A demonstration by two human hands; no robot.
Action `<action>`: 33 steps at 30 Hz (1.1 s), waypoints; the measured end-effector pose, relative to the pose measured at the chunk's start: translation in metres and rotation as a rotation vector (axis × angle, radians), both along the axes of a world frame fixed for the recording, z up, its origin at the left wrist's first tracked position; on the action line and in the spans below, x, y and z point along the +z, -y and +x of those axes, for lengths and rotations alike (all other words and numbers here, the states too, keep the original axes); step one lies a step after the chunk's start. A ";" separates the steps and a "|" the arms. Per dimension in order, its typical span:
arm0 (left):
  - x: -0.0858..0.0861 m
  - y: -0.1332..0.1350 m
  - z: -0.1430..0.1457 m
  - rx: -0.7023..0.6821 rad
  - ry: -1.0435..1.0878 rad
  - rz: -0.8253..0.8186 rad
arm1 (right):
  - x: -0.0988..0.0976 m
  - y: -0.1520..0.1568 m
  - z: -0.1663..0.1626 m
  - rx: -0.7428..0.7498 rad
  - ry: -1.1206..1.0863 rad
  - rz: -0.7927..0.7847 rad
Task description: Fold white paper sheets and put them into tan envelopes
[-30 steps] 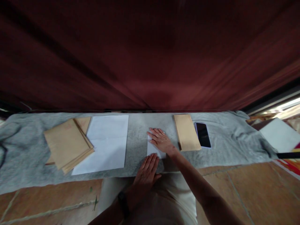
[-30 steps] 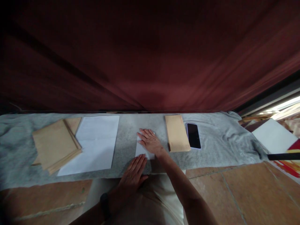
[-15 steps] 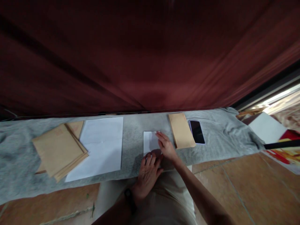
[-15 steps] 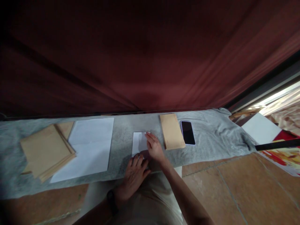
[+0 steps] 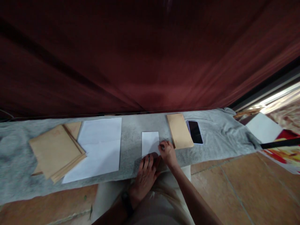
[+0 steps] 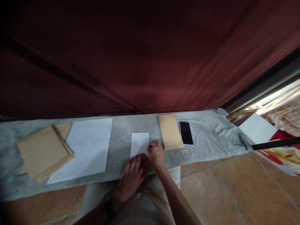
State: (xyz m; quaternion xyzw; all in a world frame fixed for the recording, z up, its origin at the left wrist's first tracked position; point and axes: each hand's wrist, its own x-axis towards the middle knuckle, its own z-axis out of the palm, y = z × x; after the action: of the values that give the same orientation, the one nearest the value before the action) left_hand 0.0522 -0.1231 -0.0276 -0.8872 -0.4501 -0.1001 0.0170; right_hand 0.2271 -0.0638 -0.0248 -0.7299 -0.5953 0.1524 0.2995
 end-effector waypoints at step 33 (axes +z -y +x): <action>0.007 -0.013 -0.022 -0.056 0.154 -0.022 | -0.006 0.050 -0.013 0.541 0.133 0.199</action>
State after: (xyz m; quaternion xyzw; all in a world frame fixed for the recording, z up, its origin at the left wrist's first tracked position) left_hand 0.0301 -0.1106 -0.0211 -0.8892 -0.4262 -0.1636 -0.0303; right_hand 0.2139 -0.1136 -0.0307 -0.5202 -0.7985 0.1195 0.2783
